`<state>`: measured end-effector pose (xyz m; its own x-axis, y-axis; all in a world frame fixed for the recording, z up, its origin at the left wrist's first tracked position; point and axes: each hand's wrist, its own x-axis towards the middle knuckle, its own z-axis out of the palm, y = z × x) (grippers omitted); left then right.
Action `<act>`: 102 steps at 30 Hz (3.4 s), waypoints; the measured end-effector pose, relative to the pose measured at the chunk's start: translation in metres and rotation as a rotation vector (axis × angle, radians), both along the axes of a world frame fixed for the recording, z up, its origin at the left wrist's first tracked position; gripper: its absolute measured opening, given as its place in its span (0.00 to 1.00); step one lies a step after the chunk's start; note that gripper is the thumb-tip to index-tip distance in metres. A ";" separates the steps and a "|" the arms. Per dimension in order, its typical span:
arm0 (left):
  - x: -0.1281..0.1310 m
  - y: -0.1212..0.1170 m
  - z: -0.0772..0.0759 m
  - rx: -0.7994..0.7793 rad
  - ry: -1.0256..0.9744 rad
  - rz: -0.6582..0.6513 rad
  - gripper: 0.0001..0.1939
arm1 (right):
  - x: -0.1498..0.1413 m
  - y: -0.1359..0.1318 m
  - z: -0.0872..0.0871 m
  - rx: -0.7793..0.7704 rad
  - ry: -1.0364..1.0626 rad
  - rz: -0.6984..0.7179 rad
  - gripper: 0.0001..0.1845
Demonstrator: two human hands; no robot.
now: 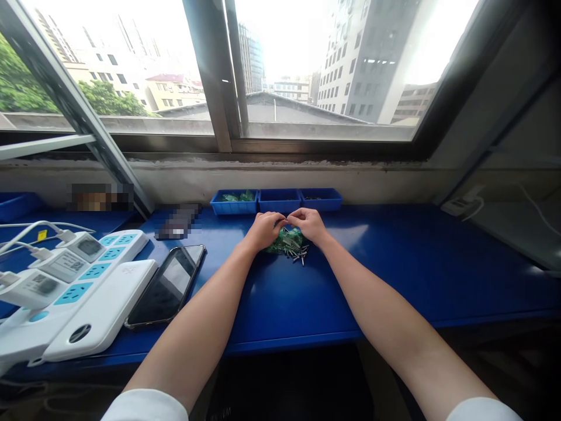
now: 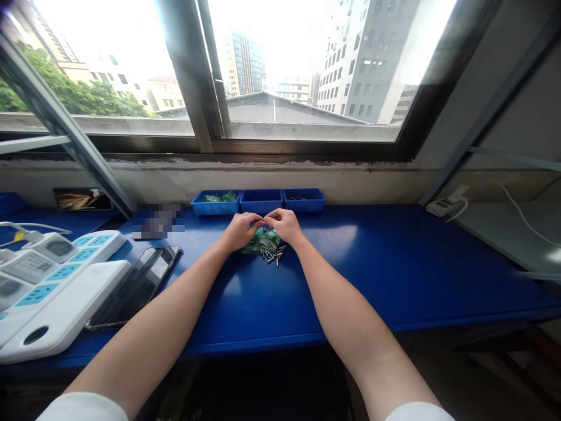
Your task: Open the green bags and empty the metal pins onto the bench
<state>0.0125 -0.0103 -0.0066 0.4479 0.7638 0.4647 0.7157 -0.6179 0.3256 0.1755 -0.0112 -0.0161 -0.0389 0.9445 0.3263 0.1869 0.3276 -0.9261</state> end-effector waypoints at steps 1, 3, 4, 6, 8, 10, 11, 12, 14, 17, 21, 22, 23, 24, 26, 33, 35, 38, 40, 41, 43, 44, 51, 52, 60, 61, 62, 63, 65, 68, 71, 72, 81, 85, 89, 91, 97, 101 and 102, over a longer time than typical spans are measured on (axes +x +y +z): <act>0.000 0.001 -0.001 0.012 0.002 0.013 0.14 | 0.001 0.000 0.000 -0.002 -0.011 -0.015 0.10; -0.001 0.002 -0.002 0.025 0.012 0.040 0.14 | 0.002 0.000 0.000 0.012 -0.051 -0.050 0.10; -0.001 0.003 -0.003 0.030 0.015 0.050 0.15 | 0.003 0.000 0.000 0.024 -0.073 -0.067 0.10; -0.002 0.003 -0.003 0.045 0.017 0.062 0.14 | 0.004 0.001 -0.001 0.052 -0.103 -0.087 0.09; -0.003 0.004 -0.003 0.064 0.018 0.072 0.14 | 0.005 0.000 -0.001 0.072 -0.087 -0.077 0.08; -0.005 0.005 -0.004 0.074 0.023 0.091 0.14 | 0.005 -0.001 0.000 0.097 -0.082 -0.049 0.09; -0.005 0.006 -0.004 0.074 0.025 0.098 0.14 | 0.005 -0.002 0.001 0.110 -0.095 -0.039 0.09; -0.006 0.006 -0.004 0.071 0.027 0.103 0.14 | 0.006 -0.003 0.001 0.119 -0.116 -0.035 0.10; -0.007 0.007 -0.004 0.065 0.029 0.103 0.14 | 0.006 -0.005 0.003 0.120 -0.156 -0.032 0.10; -0.008 0.007 -0.004 0.060 0.027 0.109 0.14 | 0.007 -0.006 0.003 0.106 -0.159 -0.021 0.12; -0.009 0.007 -0.003 0.043 0.039 0.135 0.14 | 0.007 -0.006 0.002 0.096 -0.166 0.000 0.16; -0.009 0.006 -0.003 0.037 0.046 0.137 0.14 | 0.007 -0.007 0.002 0.094 -0.171 0.002 0.17; -0.008 0.006 -0.003 0.033 0.051 0.141 0.14 | 0.007 -0.007 0.002 0.092 -0.177 0.001 0.17; -0.009 0.006 -0.003 0.034 0.051 0.147 0.14 | 0.007 -0.007 0.002 0.090 -0.185 -0.003 0.17; -0.009 0.006 -0.004 0.047 0.038 0.173 0.13 | 0.008 -0.007 0.003 0.090 -0.203 -0.040 0.17; -0.018 0.011 -0.008 0.001 0.004 0.344 0.13 | 0.030 0.003 0.013 0.049 -0.377 -0.427 0.25; -0.020 0.013 -0.009 -0.014 -0.008 0.379 0.13 | 0.039 0.009 0.013 0.022 -0.446 -0.495 0.30; -0.022 0.016 -0.011 -0.023 -0.014 0.413 0.13 | 0.050 0.018 0.011 -0.050 -0.535 -0.537 0.39; -0.022 0.018 -0.012 -0.034 -0.012 0.416 0.13 | 0.053 0.021 0.007 -0.079 -0.579 -0.551 0.43; -0.022 0.019 -0.013 -0.043 -0.011 0.412 0.14 | 0.054 0.022 0.004 -0.070 -0.593 -0.565 0.44; -0.022 0.020 -0.014 -0.059 -0.016 0.396 0.14 | 0.051 0.021 0.000 0.007 -0.602 -0.607 0.41; -0.022 0.020 -0.015 -0.065 -0.021 0.384 0.14 | 0.049 0.019 -0.001 0.067 -0.604 -0.608 0.38; -0.017 0.015 -0.009 -0.126 0.058 0.401 0.16 | 0.016 0.007 -0.005 0.168 -0.649 -0.183 0.11; -0.016 0.014 -0.008 -0.151 0.078 0.450 0.17 | 0.011 0.006 -0.005 0.138 -0.650 -0.162 0.10; -0.015 0.014 -0.011 -0.185 0.154 0.515 0.20 | -0.003 0.005 -0.001 -0.048 -0.728 -0.185 0.03; -0.015 0.014 -0.011 -0.188 0.162 0.509 0.20 | -0.003 0.005 0.000 -0.067 -0.742 -0.188 0.02; -0.015 0.014 -0.010 -0.194 0.166 0.504 0.20 | -0.003 0.004 0.000 -0.088 -0.760 -0.189 0.02; -0.016 0.014 -0.010 -0.200 0.168 0.499 0.20 | -0.003 0.004 0.000 -0.112 -0.781 -0.191 0.03; -0.016 0.014 -0.009 -0.208 0.168 0.495 0.20 | -0.003 0.004 0.000 -0.153 -0.816 -0.194 0.05; -0.017 0.014 -0.007 -0.190 0.123 0.500 0.19 | -0.002 0.005 -0.003 -0.147 -0.788 -0.222 0.05; -0.017 0.013 -0.006 -0.106 0.007 0.419 0.17 | 0.001 0.005 -0.005 -0.047 -0.667 -0.195 0.04; -0.016 0.012 -0.006 -0.066 -0.032 0.355 0.17 | 0.002 0.004 -0.005 -0.003 -0.624 -0.157 0.04; -0.007 0.003 -0.004 0.013 -0.078 -0.054 0.12 | 0.003 -0.006 0.002 0.161 -0.531 0.010 0.07; -0.008 0.004 -0.004 0.017 -0.085 -0.026 0.12 | 0.003 -0.007 0.003 0.178 -0.432 0.042 0.07; -0.009 0.006 -0.005 0.031 -0.094 0.026 0.12 | 0.002 -0.010 0.006 0.194 -0.283 0.067 0.11; -0.009 0.006 -0.005 0.015 -0.086 0.034 0.13 | 0.001 -0.012 0.007 0.171 -0.251 0.084 0.13; -0.008 0.005 -0.005 -0.040 -0.068 0.026 0.14 | 0.001 -0.013 0.008 0.108 -0.166 0.111 0.13; -0.009 0.009 -0.006 -0.064 -0.115 0.109 0.15 | 0.003 -0.005 0.006 0.184 -0.227 -0.090 0.13; -0.009 0.011 -0.007 -0.069 -0.119 0.149 0.15 | 0.003 -0.002 0.007 0.211 -0.277 -0.156 0.13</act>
<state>0.0031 0.0002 -0.0136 0.2728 0.8494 0.4518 0.7516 -0.4813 0.4510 0.1789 -0.0129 -0.0093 -0.0143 0.8593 0.5112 0.4832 0.4535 -0.7489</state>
